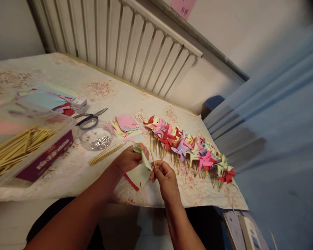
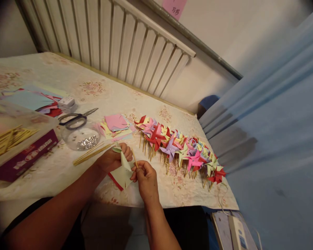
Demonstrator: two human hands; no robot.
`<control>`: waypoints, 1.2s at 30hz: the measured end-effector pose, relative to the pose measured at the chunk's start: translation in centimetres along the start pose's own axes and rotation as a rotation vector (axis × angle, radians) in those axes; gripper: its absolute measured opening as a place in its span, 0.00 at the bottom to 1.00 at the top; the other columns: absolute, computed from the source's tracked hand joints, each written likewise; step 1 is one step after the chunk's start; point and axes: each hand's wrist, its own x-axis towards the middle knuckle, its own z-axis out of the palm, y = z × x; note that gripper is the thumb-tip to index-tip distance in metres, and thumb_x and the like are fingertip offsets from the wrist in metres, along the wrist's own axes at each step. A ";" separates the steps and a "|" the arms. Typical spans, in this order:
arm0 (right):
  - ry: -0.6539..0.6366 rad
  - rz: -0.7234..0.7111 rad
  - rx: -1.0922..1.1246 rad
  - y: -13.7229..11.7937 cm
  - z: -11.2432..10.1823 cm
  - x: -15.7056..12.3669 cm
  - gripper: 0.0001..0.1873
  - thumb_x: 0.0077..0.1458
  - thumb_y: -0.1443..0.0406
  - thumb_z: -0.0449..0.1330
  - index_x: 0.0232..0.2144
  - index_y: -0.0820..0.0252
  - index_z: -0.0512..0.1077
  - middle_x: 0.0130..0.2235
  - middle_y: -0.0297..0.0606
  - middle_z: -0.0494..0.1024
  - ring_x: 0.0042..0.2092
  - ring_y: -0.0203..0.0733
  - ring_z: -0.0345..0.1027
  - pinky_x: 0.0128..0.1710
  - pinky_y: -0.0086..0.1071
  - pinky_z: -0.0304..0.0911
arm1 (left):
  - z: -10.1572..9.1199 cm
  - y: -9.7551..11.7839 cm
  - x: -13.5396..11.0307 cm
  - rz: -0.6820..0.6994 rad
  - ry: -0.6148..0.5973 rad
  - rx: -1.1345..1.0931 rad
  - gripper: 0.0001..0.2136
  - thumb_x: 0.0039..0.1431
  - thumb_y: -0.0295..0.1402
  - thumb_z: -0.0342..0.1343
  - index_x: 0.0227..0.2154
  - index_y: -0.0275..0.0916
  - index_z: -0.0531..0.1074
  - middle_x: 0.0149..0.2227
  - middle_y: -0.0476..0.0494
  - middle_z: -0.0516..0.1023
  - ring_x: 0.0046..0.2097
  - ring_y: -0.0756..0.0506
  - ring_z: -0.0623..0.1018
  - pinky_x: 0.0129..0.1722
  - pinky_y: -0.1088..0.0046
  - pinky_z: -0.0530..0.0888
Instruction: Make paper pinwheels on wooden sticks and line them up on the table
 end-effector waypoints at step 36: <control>0.164 0.020 0.130 0.7 0.2 1.5 0.11 0.51 0.61 0.61 0.36 0.61 0.74 0.24 0.31 0.75 0.20 0.30 0.58 0.21 0.26 0.51 | 0.2 0.4 -0.2 -0.001 0.005 -0.017 0.11 0.43 0.26 0.69 0.22 0.35 0.69 0.23 0.50 0.70 0.26 0.51 0.71 0.28 0.75 0.67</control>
